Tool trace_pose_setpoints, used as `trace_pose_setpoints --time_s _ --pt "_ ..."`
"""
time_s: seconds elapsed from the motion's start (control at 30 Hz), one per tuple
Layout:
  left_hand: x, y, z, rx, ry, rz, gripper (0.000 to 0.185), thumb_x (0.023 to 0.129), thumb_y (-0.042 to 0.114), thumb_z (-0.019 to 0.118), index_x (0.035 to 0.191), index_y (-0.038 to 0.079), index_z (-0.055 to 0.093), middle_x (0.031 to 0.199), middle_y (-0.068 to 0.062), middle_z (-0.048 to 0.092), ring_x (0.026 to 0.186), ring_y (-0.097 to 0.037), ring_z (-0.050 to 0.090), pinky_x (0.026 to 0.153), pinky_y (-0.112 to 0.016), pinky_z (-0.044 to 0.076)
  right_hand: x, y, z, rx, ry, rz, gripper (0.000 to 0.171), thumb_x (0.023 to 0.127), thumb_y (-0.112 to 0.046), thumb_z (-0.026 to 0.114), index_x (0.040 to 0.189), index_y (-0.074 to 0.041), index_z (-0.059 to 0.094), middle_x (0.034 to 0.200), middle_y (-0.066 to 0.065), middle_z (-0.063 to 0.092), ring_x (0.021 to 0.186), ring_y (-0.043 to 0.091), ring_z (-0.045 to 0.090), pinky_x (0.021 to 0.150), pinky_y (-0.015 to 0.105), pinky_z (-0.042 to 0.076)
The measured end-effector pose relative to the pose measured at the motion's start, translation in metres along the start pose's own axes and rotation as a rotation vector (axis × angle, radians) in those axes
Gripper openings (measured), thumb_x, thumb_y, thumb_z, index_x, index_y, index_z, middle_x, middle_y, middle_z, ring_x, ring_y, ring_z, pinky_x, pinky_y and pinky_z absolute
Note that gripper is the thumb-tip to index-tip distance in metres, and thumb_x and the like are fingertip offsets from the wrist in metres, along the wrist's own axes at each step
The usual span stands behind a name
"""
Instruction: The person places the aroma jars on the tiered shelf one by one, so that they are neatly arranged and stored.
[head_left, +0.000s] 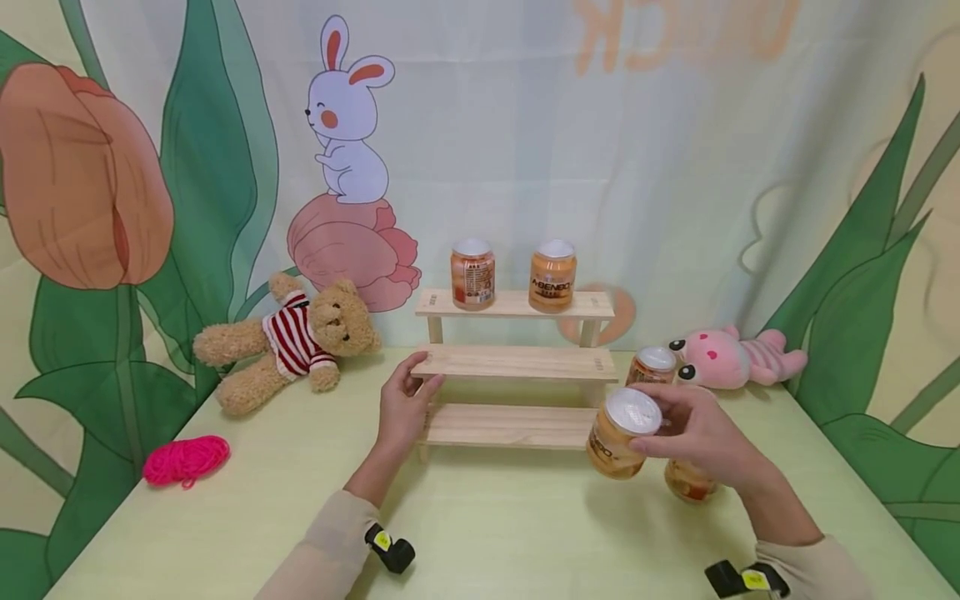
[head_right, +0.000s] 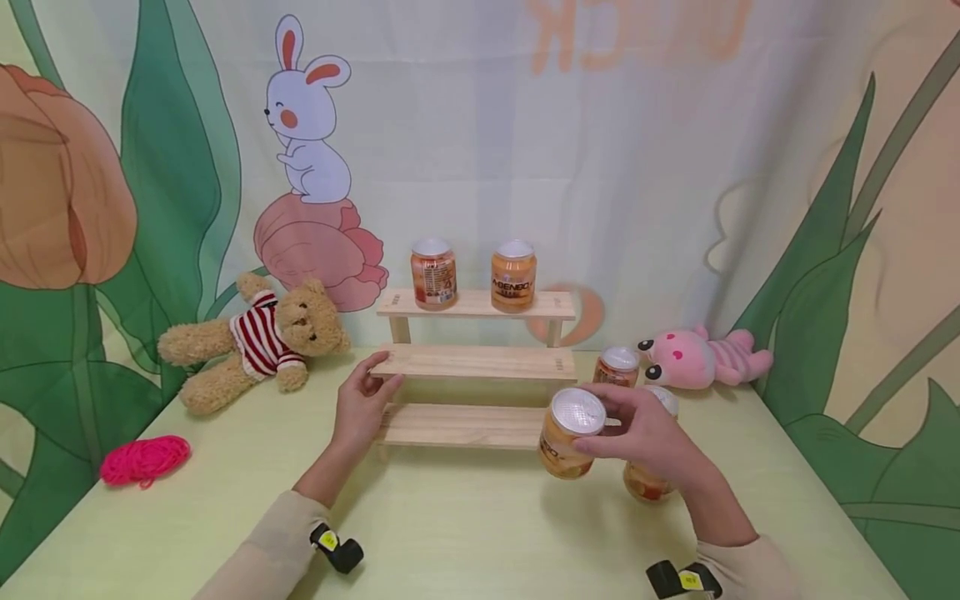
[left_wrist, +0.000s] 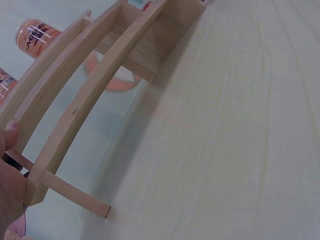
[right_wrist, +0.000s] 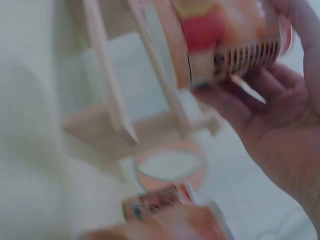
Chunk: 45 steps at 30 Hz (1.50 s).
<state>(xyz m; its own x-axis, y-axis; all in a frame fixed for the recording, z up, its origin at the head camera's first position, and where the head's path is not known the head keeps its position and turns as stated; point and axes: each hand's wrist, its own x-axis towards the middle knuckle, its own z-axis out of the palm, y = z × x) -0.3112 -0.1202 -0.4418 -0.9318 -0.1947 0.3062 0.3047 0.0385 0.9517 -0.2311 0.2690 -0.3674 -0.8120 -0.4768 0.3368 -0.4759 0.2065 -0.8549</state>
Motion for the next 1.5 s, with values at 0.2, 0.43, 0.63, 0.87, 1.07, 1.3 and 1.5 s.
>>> trace_pose_setpoints --time_s 0.2,0.43,0.63,0.87,1.07,1.3,1.5 --pt "-0.009 0.022 0.000 0.013 -0.016 -0.013 0.049 0.093 -0.001 0.069 0.140 -0.002 0.053 0.122 -0.027 0.064 0.119 -0.034 0.059 0.078 -0.016 0.049 0.012 0.004 0.031 -0.016 0.114 0.129 0.059 0.082 -0.010 0.084 0.135 0.002 0.060 0.117 0.017 0.068 0.098 0.020 0.068 0.075 0.035 0.058" --pt "-0.007 0.018 0.000 0.026 -0.007 -0.014 0.049 0.094 0.001 0.069 0.140 -0.001 0.053 0.121 -0.027 0.065 0.116 -0.033 0.060 0.076 -0.017 0.049 0.028 0.000 0.056 0.004 0.169 0.151 0.061 0.080 -0.018 0.087 0.135 -0.008 0.063 0.120 0.010 0.069 0.107 0.022 0.065 0.079 0.034 0.056" --pt "0.000 -0.001 0.000 0.012 0.006 -0.011 0.049 0.093 0.006 0.071 0.139 0.007 0.056 0.120 -0.021 0.067 0.115 -0.029 0.062 0.075 -0.015 0.049 0.041 -0.004 0.074 0.016 0.255 0.144 0.058 0.080 -0.019 0.087 0.132 -0.007 0.065 0.117 0.010 0.071 0.109 0.023 0.064 0.081 0.032 0.055" --pt "-0.001 -0.002 0.000 0.024 0.013 -0.016 0.048 0.092 0.007 0.072 0.138 0.009 0.058 0.119 -0.018 0.068 0.112 -0.024 0.063 0.077 -0.016 0.050 0.062 -0.013 0.086 -0.013 0.297 0.144 0.062 0.078 -0.026 0.088 0.133 -0.009 0.065 0.116 0.007 0.071 0.108 0.022 0.065 0.082 0.032 0.054" --pt "0.001 -0.001 0.000 0.007 0.002 -0.015 0.049 0.093 0.006 0.071 0.139 0.008 0.056 0.123 -0.020 0.066 0.117 -0.029 0.061 0.078 -0.016 0.050 0.083 -0.022 0.091 0.003 0.298 0.123 0.063 0.080 -0.031 0.087 0.136 -0.013 0.064 0.117 0.004 0.071 0.109 0.020 0.064 0.086 0.038 0.052" --pt "-0.008 0.021 0.000 0.036 -0.013 -0.016 0.049 0.094 0.000 0.069 0.140 -0.002 0.053 0.123 -0.026 0.065 0.118 -0.033 0.060 0.078 -0.018 0.050 0.112 -0.030 0.100 0.043 0.358 0.176 0.061 0.079 -0.036 0.087 0.133 -0.018 0.066 0.116 0.003 0.071 0.108 0.020 0.061 0.088 0.042 0.049" --pt "0.000 0.003 -0.001 0.017 -0.004 -0.017 0.051 0.093 0.003 0.070 0.141 0.004 0.054 0.123 -0.024 0.065 0.117 -0.032 0.061 0.076 -0.016 0.049 0.135 -0.027 0.107 0.050 0.356 0.188 0.057 0.080 -0.032 0.086 0.131 -0.017 0.067 0.118 0.004 0.070 0.109 0.021 0.063 0.086 0.040 0.052"
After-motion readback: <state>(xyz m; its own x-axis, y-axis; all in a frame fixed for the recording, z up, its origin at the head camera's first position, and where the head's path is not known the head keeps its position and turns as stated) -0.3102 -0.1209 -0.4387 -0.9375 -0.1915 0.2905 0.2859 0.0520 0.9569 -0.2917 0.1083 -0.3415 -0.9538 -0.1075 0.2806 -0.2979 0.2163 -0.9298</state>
